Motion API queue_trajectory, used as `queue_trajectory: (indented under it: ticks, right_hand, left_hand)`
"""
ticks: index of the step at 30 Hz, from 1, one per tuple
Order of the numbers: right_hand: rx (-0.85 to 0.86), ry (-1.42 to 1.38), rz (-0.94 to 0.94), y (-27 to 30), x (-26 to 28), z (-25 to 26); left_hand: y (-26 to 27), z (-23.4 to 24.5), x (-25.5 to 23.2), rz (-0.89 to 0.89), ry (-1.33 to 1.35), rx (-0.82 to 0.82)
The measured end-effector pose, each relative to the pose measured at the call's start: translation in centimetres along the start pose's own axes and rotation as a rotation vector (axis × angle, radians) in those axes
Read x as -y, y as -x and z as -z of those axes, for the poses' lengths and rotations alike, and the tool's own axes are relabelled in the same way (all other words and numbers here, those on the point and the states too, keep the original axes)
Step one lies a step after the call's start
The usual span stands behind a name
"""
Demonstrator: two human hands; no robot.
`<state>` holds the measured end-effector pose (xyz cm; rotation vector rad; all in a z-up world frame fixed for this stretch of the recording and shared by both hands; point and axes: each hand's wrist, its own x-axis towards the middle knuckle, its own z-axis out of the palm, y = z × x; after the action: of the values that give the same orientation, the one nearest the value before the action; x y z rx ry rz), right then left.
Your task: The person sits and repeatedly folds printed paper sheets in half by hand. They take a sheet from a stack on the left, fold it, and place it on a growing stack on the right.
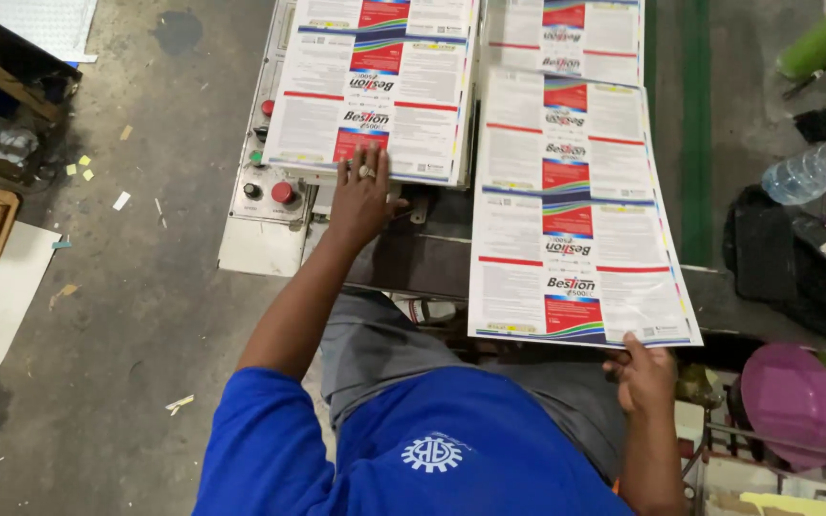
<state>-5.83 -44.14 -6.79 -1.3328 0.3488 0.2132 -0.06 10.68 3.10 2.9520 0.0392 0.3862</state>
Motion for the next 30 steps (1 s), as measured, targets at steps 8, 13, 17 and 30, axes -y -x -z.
queue_trajectory:
  ticks: [8, 13, 17, 30]
  right_hand:
    - [-0.04, 0.13, -0.064, -1.0, -2.8, 0.8]
    - [0.054, 0.165, -0.042, -3.3, 0.1, -5.6]
    - [0.119, 0.177, 0.034, -8.7, 1.0, -8.1]
    - [0.221, 0.141, -0.091, -3.4, 0.7, -13.4]
  left_hand:
    - [1.6, 2.5, -0.1, -0.164, 0.001, -0.284]
    - [2.7, 5.5, -3.1, -0.11, 0.106, -0.347]
    - [3.7, 5.5, -4.1, -0.071, 0.124, -0.365]
    - [8.6, 0.5, -10.5, -0.354, 0.327, -0.298]
